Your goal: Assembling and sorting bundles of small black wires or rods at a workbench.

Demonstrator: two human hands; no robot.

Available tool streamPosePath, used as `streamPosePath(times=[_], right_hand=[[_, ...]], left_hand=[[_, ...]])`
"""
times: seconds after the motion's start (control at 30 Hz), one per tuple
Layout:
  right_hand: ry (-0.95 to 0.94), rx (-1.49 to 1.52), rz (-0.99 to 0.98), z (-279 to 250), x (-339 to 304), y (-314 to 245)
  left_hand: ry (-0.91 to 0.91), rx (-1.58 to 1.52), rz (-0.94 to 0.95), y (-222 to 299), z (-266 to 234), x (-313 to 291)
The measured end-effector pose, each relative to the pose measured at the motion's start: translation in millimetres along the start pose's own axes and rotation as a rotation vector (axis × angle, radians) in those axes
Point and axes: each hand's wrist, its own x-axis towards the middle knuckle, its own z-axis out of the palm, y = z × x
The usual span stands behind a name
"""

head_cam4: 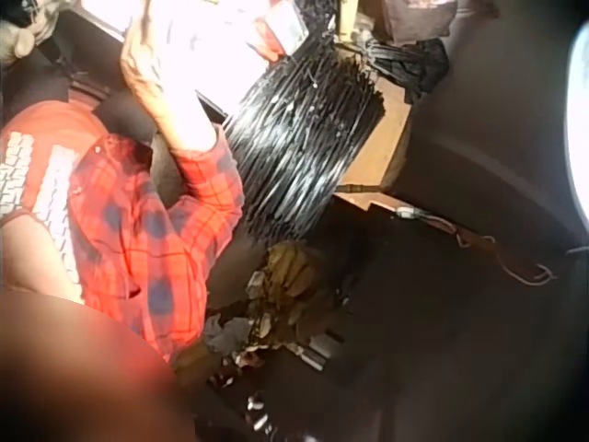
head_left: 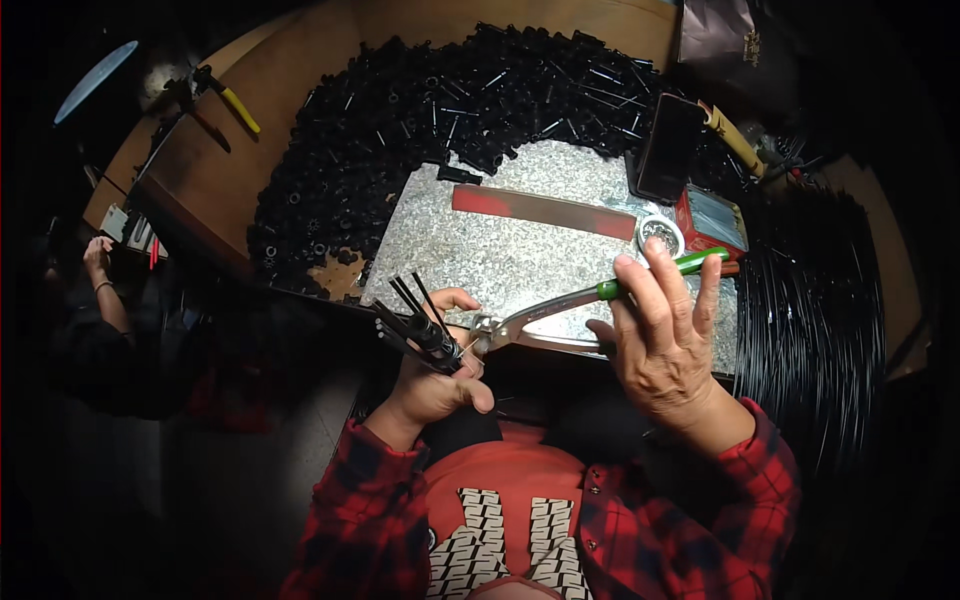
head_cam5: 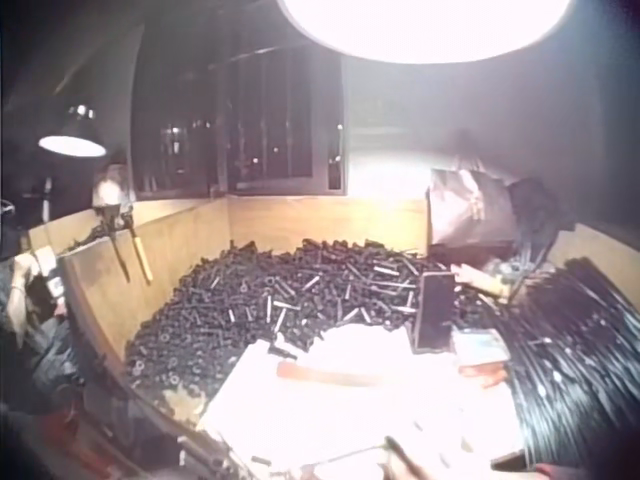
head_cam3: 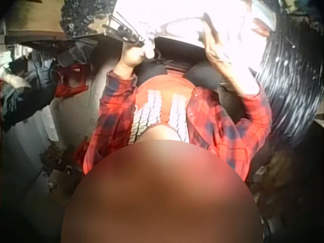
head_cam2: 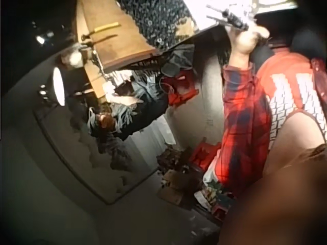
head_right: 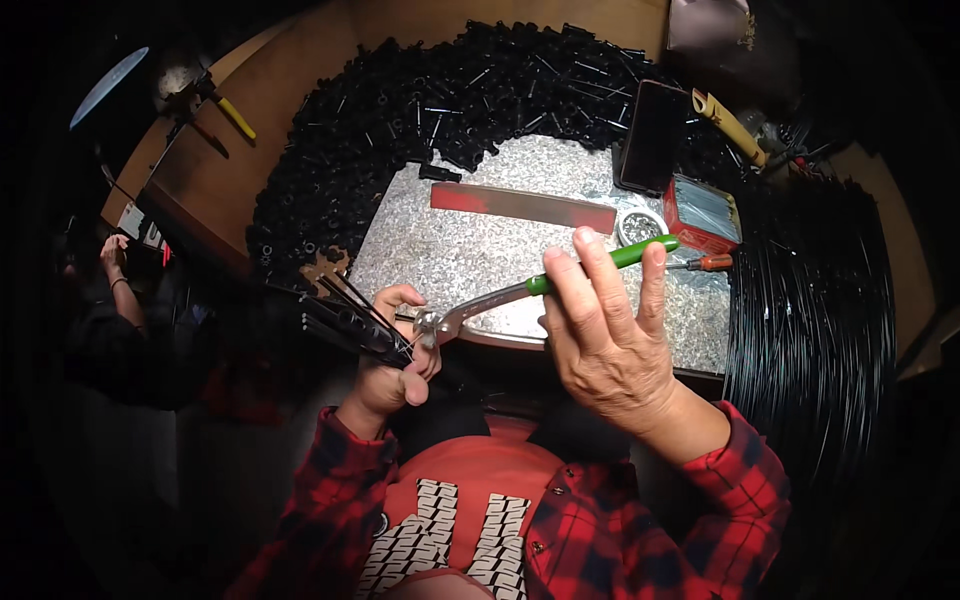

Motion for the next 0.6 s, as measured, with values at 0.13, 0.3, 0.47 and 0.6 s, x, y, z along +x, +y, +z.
streamPosePath(times=[0.13, 0.3, 0.47, 0.6], right_hand=[[-0.065, 0.152, -0.022, -7, 1, -5], [-0.247, 0.432, -0.008, -3, -22, -7], [-0.531, 0.831, 0.049, -11, -34, -15], [-1.486, 2.196, 0.916, -14, -31, -17]], left_hand=[[0.126, 0.174, 0.077, -8, 3, 2], [0.066, 0.037, 0.038, -15, -1, 0], [-0.087, -0.02, -0.062, -9, -11, -3], [-0.198, 0.077, -0.051, -8, -18, -1]])
